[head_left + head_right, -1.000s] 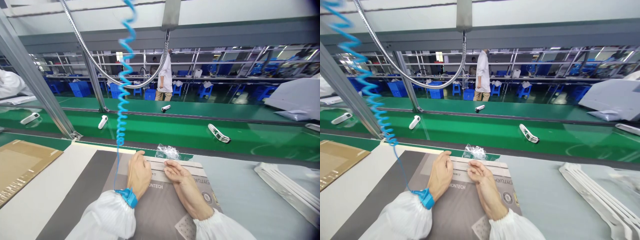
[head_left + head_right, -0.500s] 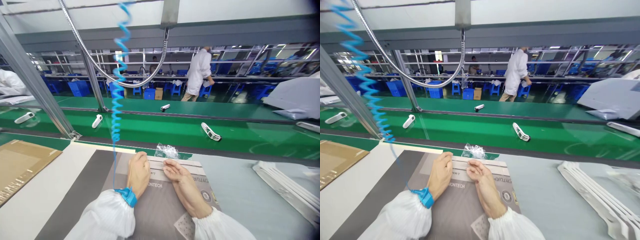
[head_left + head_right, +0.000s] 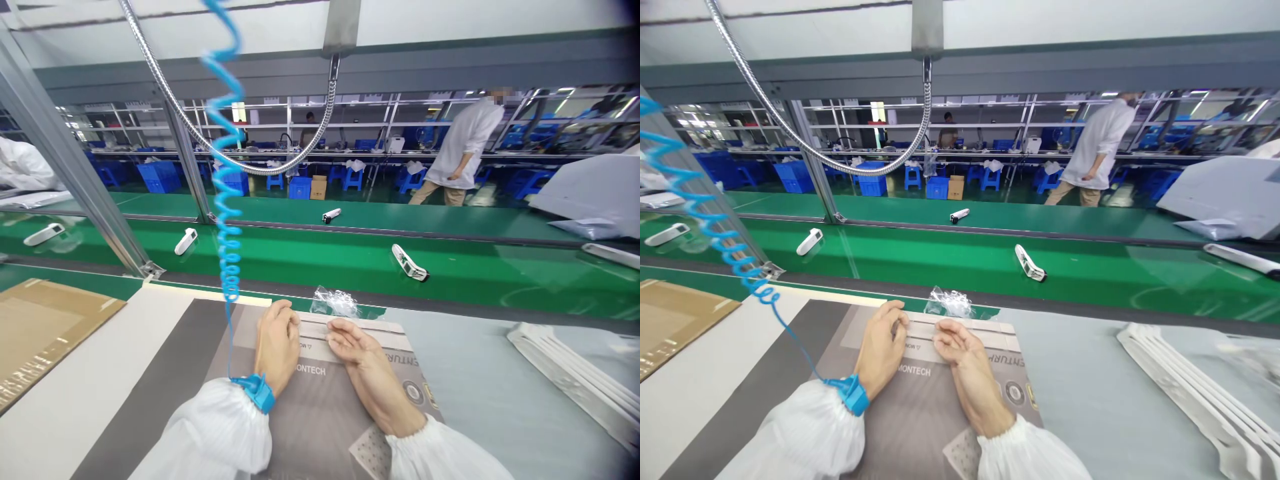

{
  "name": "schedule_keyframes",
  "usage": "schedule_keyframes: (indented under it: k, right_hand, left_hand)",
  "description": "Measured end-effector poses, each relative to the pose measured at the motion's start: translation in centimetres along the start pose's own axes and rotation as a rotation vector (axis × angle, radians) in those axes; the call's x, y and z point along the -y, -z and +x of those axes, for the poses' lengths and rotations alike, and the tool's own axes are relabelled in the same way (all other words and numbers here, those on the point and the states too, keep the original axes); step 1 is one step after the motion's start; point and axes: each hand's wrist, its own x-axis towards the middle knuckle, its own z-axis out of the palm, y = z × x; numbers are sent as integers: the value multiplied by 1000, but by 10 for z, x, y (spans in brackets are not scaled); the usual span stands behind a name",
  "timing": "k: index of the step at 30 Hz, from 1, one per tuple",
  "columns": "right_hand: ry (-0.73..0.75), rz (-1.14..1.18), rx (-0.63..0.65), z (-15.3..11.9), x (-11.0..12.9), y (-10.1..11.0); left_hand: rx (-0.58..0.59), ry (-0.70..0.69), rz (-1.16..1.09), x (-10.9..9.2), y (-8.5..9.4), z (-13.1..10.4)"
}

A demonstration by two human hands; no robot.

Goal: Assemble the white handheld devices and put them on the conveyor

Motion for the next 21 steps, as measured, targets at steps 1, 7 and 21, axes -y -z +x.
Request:
schedule_keyframes:
  k: [1,7,21]
  right_hand:
    - [0,-6,0,0,0,0]
    - [1,-129,28,-4,1,0]
    - [459,-1430,-571,160,124,116]
  left_hand:
    - [-11,-4,-6,1,0,0]
    - [-14,-9,-26,3,-3,0]
    - [-27,35,-21,6,-10,-4]
